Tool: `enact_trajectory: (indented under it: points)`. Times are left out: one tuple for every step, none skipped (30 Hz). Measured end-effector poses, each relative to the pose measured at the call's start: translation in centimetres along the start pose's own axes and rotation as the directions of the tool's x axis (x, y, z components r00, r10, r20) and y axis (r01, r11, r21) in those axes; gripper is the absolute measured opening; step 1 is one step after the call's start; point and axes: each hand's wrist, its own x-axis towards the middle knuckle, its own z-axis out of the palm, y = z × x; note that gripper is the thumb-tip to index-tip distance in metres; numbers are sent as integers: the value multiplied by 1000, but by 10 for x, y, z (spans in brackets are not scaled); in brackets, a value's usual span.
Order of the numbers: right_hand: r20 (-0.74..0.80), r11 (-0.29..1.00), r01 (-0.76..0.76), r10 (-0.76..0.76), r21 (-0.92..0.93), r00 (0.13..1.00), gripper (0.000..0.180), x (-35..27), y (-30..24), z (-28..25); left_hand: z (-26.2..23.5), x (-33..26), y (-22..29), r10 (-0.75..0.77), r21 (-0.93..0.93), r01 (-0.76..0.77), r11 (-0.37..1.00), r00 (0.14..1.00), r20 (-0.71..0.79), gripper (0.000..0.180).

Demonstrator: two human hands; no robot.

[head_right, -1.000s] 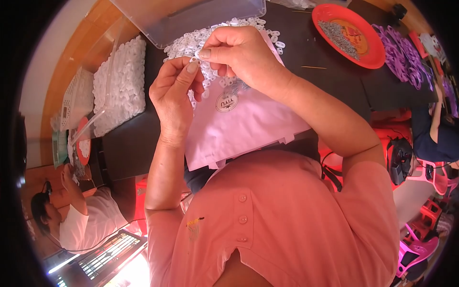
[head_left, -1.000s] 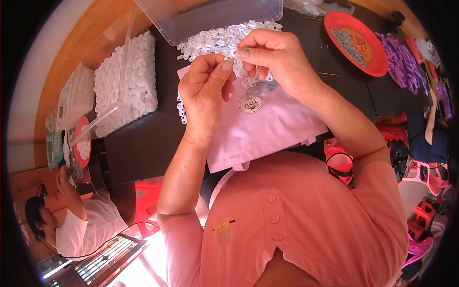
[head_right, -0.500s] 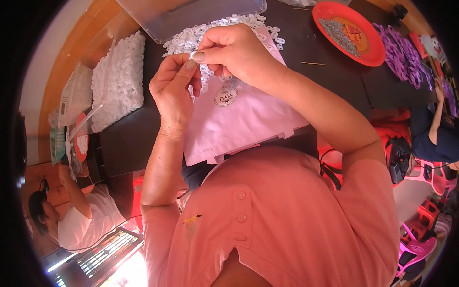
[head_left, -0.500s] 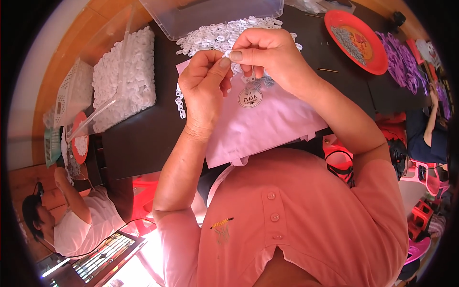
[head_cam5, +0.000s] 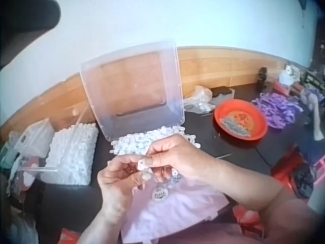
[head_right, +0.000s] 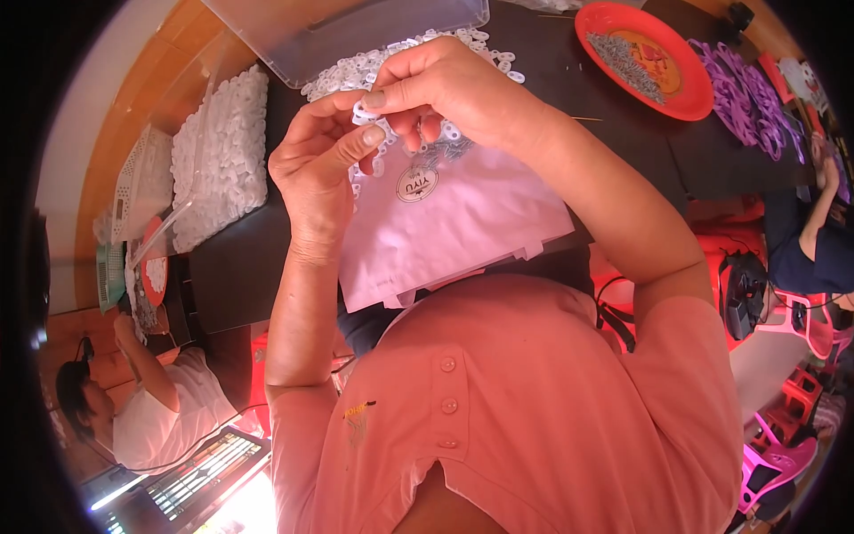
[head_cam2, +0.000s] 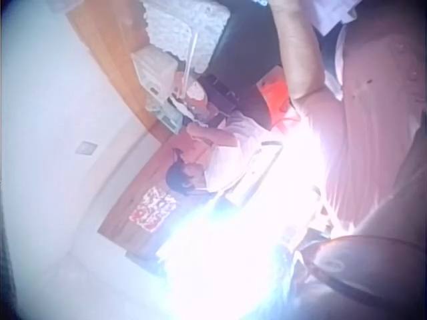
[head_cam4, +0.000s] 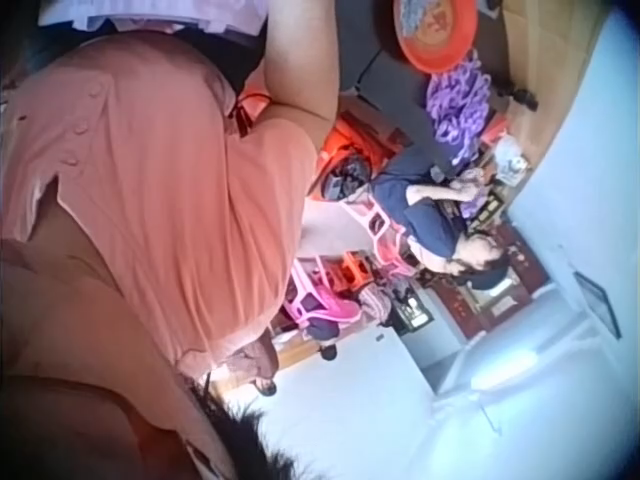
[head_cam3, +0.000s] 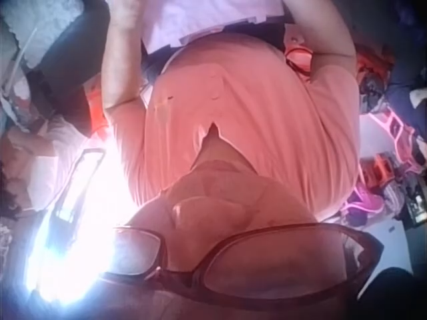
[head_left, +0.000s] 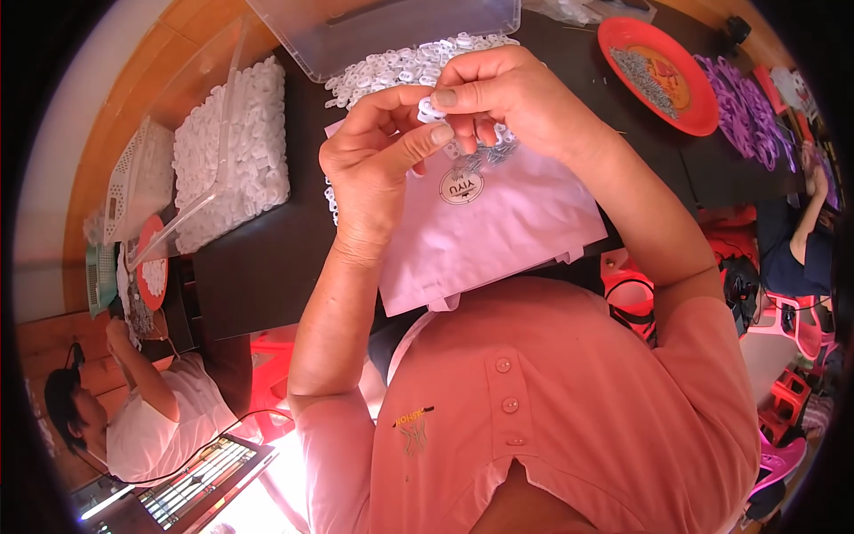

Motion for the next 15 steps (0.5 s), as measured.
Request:
enact_trajectory:
  points:
    - [0, 1000, -1, 1, 1, 1000, 19, 0, 0, 0, 0, -1, 0, -2, 0, 2, 1000, 1000, 0, 28]
    - [2, 1000, -20, 20, 6, 1000, 19, -1, -1, 2, 0, -2, 1, 11, 27, -11, 1000, 1000, -4, 28]
    - [4, 999, -39, 39, 11, 999, 19, -1, -1, 3, 0, -2, 2, 24, 54, -23, 998, 1000, -8, 28]
    - [4, 999, -40, 40, 11, 999, 19, -1, -1, 4, 1, -3, 2, 23, 53, -22, 998, 1000, -9, 28]
    - [7, 999, -34, 34, -1, 999, 19, -1, -2, 4, 2, -3, 2, 39, 56, -38, 998, 999, -15, 27]
    - [9, 1000, -29, 29, -12, 1000, 19, -2, -2, 6, 2, -3, 2, 54, 59, -53, 997, 998, -20, 27]
    - [9, 999, -30, 31, -14, 999, 19, -2, -3, 7, 1, -4, 1, 54, 57, -53, 997, 998, -21, 27]
    - [9, 999, -39, 39, -19, 999, 19, -4, -4, 9, 0, -5, 1, 68, 64, -67, 996, 998, -10, 26]
    - [10, 999, -45, 45, -18, 999, 20, -5, -5, 9, 0, -6, 1, 80, 77, -80, 994, 997, 2, 25]
    - [10, 999, -44, 44, -14, 999, 20, -7, -5, 10, 1, -7, 2, 78, 80, -78, 994, 997, 2, 25]
    - [8, 998, -56, 56, 32, 998, 21, -8, -5, 11, 1, -8, 2, 122, 112, -121, 986, 993, 3, 24]
    - [5, 995, -70, 70, 73, 998, 23, -8, -5, 13, 0, -10, 2, 167, 138, -166, 976, 986, 5, 23]
    - [4, 995, -71, 71, 73, 997, 23, -10, -6, 15, 0, -11, 2, 166, 136, -165, 977, 986, 5, 23]
    - [10, 993, -73, 73, 93, 997, 22, -11, -7, 17, 0, -12, 2, 206, 149, -204, 967, 979, 6, 23]
    - [16, 991, -76, 75, 114, 997, 22, -12, -7, 17, 1, -13, 2, 244, 162, -242, 957, 970, 8, 22]
